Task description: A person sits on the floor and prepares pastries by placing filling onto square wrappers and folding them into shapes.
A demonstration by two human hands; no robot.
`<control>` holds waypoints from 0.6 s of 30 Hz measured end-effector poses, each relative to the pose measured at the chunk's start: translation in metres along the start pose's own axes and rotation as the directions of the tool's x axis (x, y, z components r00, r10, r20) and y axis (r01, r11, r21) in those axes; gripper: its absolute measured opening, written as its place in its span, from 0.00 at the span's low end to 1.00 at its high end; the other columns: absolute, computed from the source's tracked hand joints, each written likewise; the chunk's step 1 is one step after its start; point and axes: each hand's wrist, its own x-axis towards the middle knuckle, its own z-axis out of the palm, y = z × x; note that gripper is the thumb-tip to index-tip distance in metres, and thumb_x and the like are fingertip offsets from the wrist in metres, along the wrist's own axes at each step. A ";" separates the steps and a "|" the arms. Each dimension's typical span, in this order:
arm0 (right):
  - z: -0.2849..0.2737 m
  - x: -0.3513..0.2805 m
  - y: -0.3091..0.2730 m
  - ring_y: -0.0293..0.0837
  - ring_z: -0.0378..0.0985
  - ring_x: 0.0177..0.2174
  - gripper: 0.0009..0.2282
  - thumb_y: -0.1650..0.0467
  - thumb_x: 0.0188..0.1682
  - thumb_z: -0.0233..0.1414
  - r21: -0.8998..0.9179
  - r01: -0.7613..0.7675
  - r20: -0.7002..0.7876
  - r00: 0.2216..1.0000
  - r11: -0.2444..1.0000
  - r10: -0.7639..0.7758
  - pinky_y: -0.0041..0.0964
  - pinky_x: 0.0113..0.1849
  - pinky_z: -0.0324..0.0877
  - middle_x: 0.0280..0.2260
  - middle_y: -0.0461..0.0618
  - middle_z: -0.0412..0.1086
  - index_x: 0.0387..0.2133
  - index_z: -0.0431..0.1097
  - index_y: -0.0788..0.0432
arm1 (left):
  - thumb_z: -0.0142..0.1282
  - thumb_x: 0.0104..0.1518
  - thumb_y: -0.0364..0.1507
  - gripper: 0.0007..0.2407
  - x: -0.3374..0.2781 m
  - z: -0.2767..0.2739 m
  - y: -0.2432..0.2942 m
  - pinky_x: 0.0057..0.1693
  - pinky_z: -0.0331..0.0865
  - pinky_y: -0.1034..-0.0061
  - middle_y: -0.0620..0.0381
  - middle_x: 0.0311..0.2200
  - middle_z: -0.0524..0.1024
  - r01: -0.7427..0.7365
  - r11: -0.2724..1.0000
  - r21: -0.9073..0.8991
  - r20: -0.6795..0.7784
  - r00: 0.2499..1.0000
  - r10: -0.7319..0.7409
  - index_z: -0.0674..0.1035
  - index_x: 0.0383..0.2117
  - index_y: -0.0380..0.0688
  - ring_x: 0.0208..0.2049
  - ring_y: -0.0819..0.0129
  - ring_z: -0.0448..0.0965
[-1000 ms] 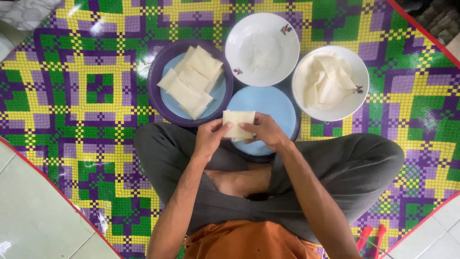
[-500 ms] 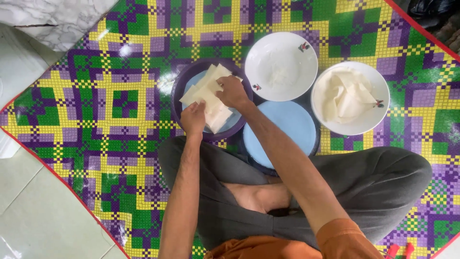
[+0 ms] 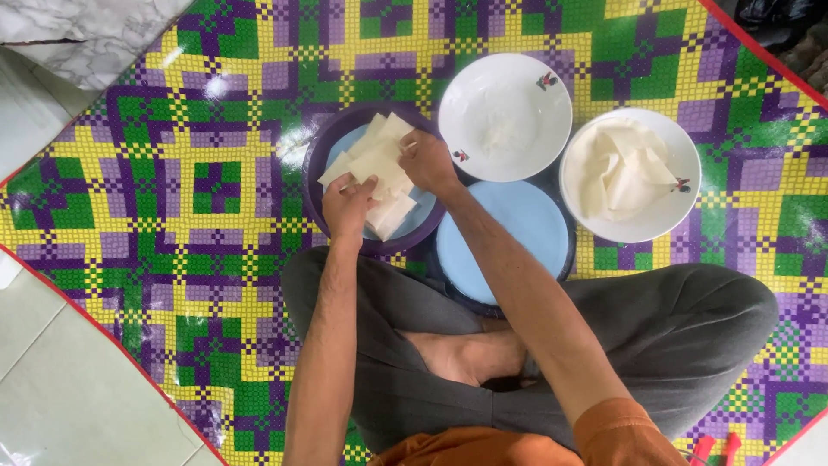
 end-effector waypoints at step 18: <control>-0.003 -0.045 -0.011 0.52 0.83 0.39 0.11 0.75 0.45 0.57 0.190 -0.048 -0.175 0.981 0.981 0.082 0.45 0.43 0.81 0.38 0.55 0.77 0.42 0.76 0.58 | 0.72 0.50 0.32 0.22 0.011 -0.010 0.003 0.38 0.83 0.67 0.42 0.37 0.81 -0.148 0.943 0.299 0.022 0.989 0.149 0.78 0.50 0.34 0.35 0.53 0.86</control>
